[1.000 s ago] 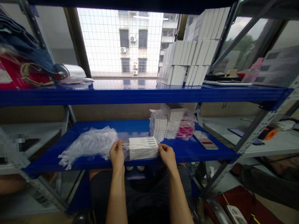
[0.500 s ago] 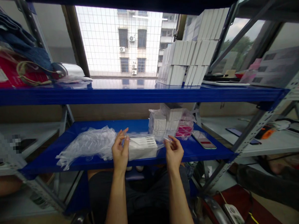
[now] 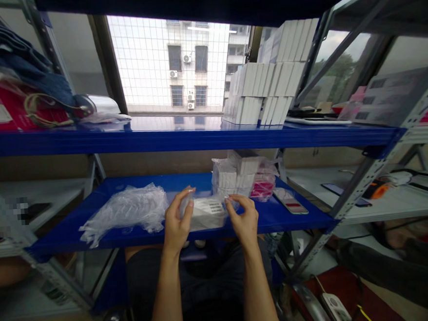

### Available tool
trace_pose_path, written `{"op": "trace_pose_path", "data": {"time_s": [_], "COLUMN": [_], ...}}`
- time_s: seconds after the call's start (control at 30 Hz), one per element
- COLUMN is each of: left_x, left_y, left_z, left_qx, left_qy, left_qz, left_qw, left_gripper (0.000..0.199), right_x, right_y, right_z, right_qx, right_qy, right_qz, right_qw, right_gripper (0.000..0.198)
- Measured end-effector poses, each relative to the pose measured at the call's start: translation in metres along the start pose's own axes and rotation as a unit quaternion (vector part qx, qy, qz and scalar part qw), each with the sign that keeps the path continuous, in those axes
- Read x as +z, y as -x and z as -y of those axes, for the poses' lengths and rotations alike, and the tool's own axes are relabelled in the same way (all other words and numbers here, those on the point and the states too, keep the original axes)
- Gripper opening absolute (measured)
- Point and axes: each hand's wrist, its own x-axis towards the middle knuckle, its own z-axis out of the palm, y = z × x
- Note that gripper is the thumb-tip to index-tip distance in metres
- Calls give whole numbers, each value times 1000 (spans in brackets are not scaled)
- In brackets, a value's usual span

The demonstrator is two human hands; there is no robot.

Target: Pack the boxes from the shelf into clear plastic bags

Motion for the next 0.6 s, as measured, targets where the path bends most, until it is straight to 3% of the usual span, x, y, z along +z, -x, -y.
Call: {"op": "trace_pose_path", "data": {"time_s": [0.13,0.3,0.43,0.6], "left_x": [9,22,27,26], "left_y": [4,6,7,7], "left_z": [1,-2,-4,0], "left_qx": [-42,-50,-62,-75], "left_qy": [-51,-95,-54,-46], "left_qz": [75,140,208,185], "left_qw": [995,984,975,979], "left_gripper": [41,61,42,29], "right_x": [-3,-14,-18,-14], "right_y": [-2,-2,0,1], "right_z": [22,49,61,60], "right_qx": [-31,-109,-112,-80], "right_qy": [-60,-78,-58,-128], "right_qz": [33,155,196,195], "right_qw": [997,979,972,969], "right_gripper": [23,12,8,19]}}
